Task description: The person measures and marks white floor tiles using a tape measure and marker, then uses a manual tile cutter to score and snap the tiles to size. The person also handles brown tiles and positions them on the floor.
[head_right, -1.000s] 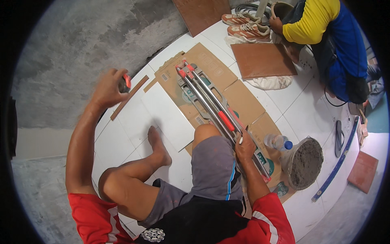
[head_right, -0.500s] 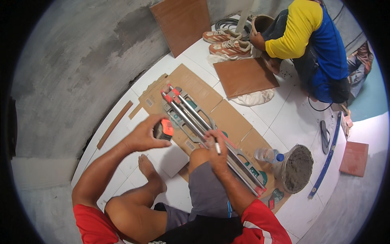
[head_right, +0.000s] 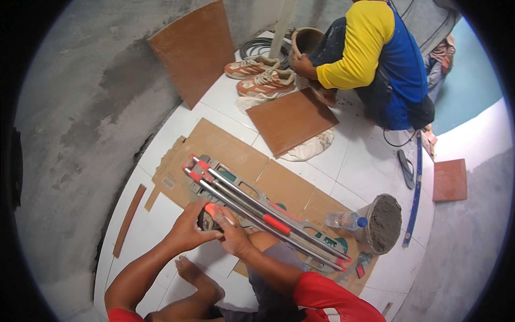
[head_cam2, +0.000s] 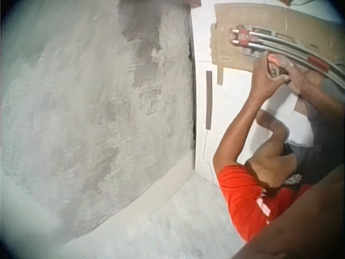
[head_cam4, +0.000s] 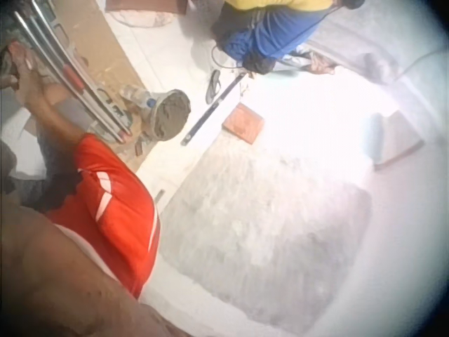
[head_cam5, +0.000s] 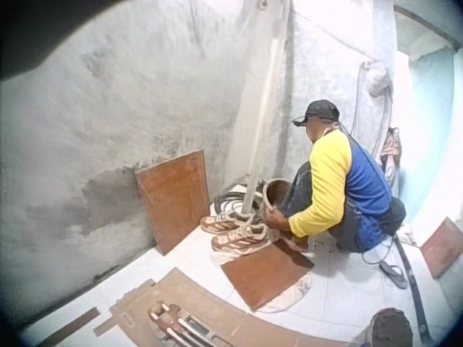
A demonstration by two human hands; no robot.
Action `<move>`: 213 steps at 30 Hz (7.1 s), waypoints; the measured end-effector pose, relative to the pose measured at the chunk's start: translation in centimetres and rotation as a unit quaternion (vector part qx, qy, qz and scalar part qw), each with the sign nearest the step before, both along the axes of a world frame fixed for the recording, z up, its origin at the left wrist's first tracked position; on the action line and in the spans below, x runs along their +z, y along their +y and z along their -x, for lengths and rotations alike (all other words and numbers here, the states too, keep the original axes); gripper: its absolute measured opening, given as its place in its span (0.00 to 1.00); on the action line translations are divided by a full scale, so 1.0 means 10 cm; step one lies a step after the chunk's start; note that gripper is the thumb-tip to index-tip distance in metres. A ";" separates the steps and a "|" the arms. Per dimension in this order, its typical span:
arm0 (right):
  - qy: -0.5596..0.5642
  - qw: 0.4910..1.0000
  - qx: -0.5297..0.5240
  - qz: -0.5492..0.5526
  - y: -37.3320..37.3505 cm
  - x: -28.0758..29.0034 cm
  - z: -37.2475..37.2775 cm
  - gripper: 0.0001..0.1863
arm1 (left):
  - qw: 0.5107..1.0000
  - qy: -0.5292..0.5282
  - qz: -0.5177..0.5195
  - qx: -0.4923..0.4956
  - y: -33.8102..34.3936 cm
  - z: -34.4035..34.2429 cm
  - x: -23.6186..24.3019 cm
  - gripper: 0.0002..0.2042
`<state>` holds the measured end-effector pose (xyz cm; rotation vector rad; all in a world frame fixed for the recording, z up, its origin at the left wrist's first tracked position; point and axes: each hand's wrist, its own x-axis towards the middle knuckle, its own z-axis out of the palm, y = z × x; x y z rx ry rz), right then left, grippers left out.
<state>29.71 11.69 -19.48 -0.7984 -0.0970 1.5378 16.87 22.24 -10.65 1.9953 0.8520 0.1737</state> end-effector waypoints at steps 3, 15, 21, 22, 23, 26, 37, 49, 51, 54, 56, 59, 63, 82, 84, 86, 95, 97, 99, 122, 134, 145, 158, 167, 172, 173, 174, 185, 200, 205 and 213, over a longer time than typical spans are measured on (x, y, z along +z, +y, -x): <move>0.005 1.000 0.029 -0.002 0.13 -0.02 0.05 0.23 | 0.999 0.007 0.042 -0.021 0.14 0.17 -0.13 0.48; -0.051 0.992 0.098 -0.053 0.15 -0.21 0.00 0.28 | 0.936 -0.064 0.326 0.113 0.50 0.58 -0.61 0.32; -0.049 0.997 0.057 -0.028 -0.41 0.06 -0.33 0.29 | 0.961 0.133 0.232 0.071 0.52 0.72 -0.76 0.16; -0.033 0.998 0.047 -0.030 -0.52 0.03 -0.33 0.29 | 0.964 0.178 0.190 0.050 0.50 0.86 -0.88 0.16; -0.015 0.999 0.039 -0.033 -0.63 0.01 -0.33 0.28 | 0.968 0.206 0.141 0.006 0.51 1.07 -1.06 0.16; 0.037 0.998 0.032 -0.036 -0.83 0.13 -0.30 0.26 | 0.949 0.303 0.086 0.003 0.35 1.67 -1.32 0.18; 0.023 0.993 0.071 -0.089 -1.06 -0.04 -0.40 0.26 | 0.882 0.380 0.256 0.108 -0.55 1.41 -1.31 0.33; 0.054 0.992 0.013 -0.113 -1.11 -0.11 -0.41 0.23 | 0.893 0.279 0.268 0.229 -0.96 1.14 -1.14 0.29; 0.047 0.995 -0.001 -0.089 -1.16 0.01 -0.42 0.23 | 0.892 0.261 0.271 0.252 -1.00 1.19 -1.11 0.29; 0.071 0.990 0.040 -0.116 -1.14 -0.11 -0.48 0.28 | 0.890 0.218 0.270 0.297 -0.94 1.33 -1.01 0.28; 0.077 0.991 0.039 -0.104 -1.14 -0.09 -0.49 0.28 | 0.889 0.166 0.260 0.339 -0.80 1.52 -0.82 0.27; 0.064 0.993 0.017 -0.095 -1.14 0.01 -0.46 0.24 | 0.896 0.048 0.239 0.372 -0.42 1.80 -0.31 0.26; 0.034 0.995 -0.018 -0.096 -1.16 -0.03 -0.46 0.25 | 0.938 0.067 0.172 0.292 -0.37 1.00 0.94 0.22; -0.009 0.991 -0.082 -0.103 -1.02 -0.23 -0.37 0.28 | 0.935 0.118 -0.125 -0.309 -0.90 -0.69 0.19 0.55; 0.002 0.986 -0.103 -0.132 -1.07 -0.35 -0.44 0.23 | 0.946 0.132 -0.137 -0.264 -1.02 -0.79 0.17 0.54; 0.043 0.988 -0.085 -0.122 -1.08 -0.24 -0.44 0.21 | 0.952 0.155 -0.135 -0.228 -1.05 -0.78 0.21 0.53; 0.060 0.996 -0.033 -0.061 -1.19 0.02 -0.49 0.27 | 0.974 0.156 -0.044 -0.157 -0.99 -0.71 0.29 0.46; 0.067 0.993 -0.057 -0.079 -1.18 -0.01 -0.52 0.26 | 0.985 0.093 0.053 -0.137 -0.90 -0.72 0.22 0.41; 0.063 0.988 -0.069 -0.119 -1.19 -0.09 -0.59 0.26 | 0.977 0.089 0.190 -0.046 -0.86 -0.79 0.27 0.36; -0.363 0.909 0.152 -0.136 -1.05 0.14 -0.28 0.32 | 0.945 0.134 0.284 0.097 -0.45 0.03 0.34 0.11; -0.450 0.848 0.281 0.000 -0.31 -0.13 0.09 0.31 | 0.856 -0.055 0.441 0.264 0.78 1.07 -0.48 0.09; -0.584 0.752 0.302 -0.045 0.99 -0.17 0.48 0.25 | 0.776 -0.245 0.405 0.417 1.43 1.39 -1.26 0.16; -0.635 0.737 0.227 -0.047 1.65 -0.25 1.00 0.24 | 0.671 -0.414 0.405 0.462 0.75 0.97 -1.68 0.14; -0.682 0.710 0.079 -0.158 2.07 -0.03 1.02 0.26 | 0.641 -0.407 0.333 0.559 1.26 1.05 -2.05 0.10; -0.657 0.730 0.122 -0.144 2.56 -0.31 1.12 0.19 | 0.665 -0.414 0.308 0.540 1.22 0.84 -1.98 0.08; -0.650 0.737 0.111 -0.148 2.65 -0.37 1.16 0.17 | 0.684 -0.395 0.295 0.538 1.19 0.80 -1.91 0.09; -0.642 0.745 0.100 -0.153 2.72 -0.43 1.19 0.15 | 0.684 -0.388 0.302 0.539 1.16 0.76 -1.93 0.11; -0.619 0.762 0.158 -0.102 2.98 -0.68 1.30 0.10 | 0.736 -0.322 0.280 0.526 0.96 0.69 -2.13 0.11; -0.751 0.660 0.031 -0.019 2.11 -0.18 0.24 0.12 | 0.582 -0.365 0.475 0.550 1.65 0.88 -2.04 0.11; -0.775 0.627 -0.025 0.073 1.16 -0.45 -0.37 0.12 | 0.551 -0.384 0.510 0.537 1.78 0.83 -2.13 0.13; -0.798 0.591 -0.042 0.109 0.95 -0.59 -0.24 0.11 | 0.450 -0.401 0.550 0.578 1.93 0.86 -1.96 0.15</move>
